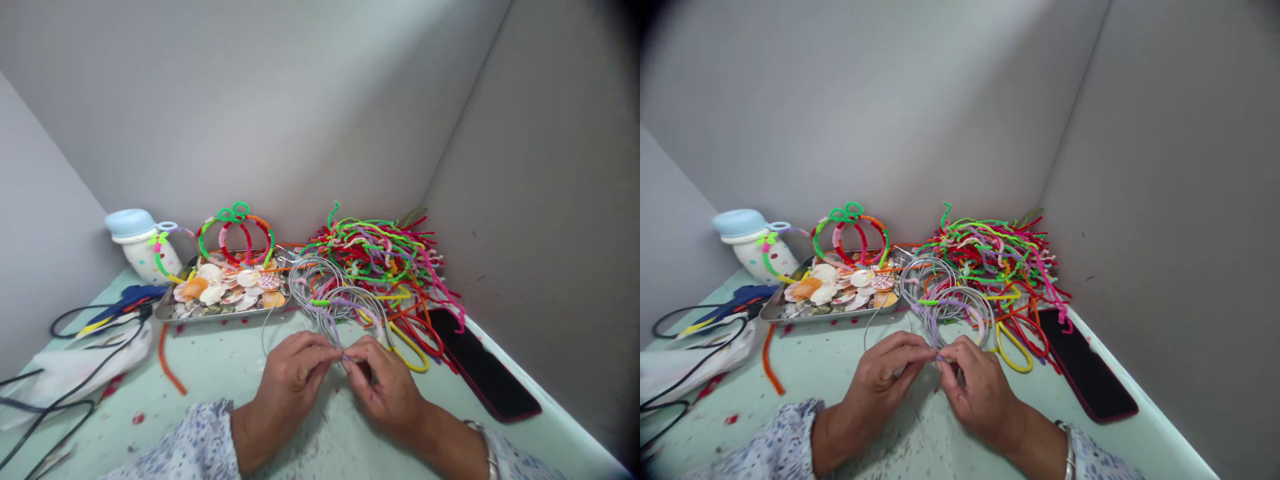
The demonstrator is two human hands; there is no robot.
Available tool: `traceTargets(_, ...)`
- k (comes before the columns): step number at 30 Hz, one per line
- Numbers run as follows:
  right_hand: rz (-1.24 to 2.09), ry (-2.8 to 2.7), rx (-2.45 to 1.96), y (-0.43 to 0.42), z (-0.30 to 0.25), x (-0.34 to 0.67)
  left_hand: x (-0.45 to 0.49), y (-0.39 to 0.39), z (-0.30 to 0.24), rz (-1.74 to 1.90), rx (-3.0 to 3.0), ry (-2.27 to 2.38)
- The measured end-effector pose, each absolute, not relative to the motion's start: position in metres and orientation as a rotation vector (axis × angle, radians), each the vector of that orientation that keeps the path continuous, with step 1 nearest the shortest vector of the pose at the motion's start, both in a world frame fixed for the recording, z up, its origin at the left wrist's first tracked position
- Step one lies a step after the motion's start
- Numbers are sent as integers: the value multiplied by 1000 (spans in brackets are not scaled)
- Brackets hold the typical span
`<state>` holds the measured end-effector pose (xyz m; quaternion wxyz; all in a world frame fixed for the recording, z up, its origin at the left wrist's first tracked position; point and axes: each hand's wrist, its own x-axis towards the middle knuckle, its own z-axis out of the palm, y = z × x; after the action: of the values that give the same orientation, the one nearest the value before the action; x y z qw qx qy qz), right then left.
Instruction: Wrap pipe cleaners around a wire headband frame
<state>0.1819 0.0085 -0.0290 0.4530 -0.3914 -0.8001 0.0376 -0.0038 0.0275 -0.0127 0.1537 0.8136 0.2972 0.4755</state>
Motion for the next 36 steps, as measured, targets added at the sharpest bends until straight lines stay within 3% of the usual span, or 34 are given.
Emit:
traceTargets(17,38,-1978,-1009,10,-29,182,-5,28,-12,1404,2456,855)
traceTargets(36,15,-2004,-1010,11,-33,183,-3,28,-13,1195,2489,932)
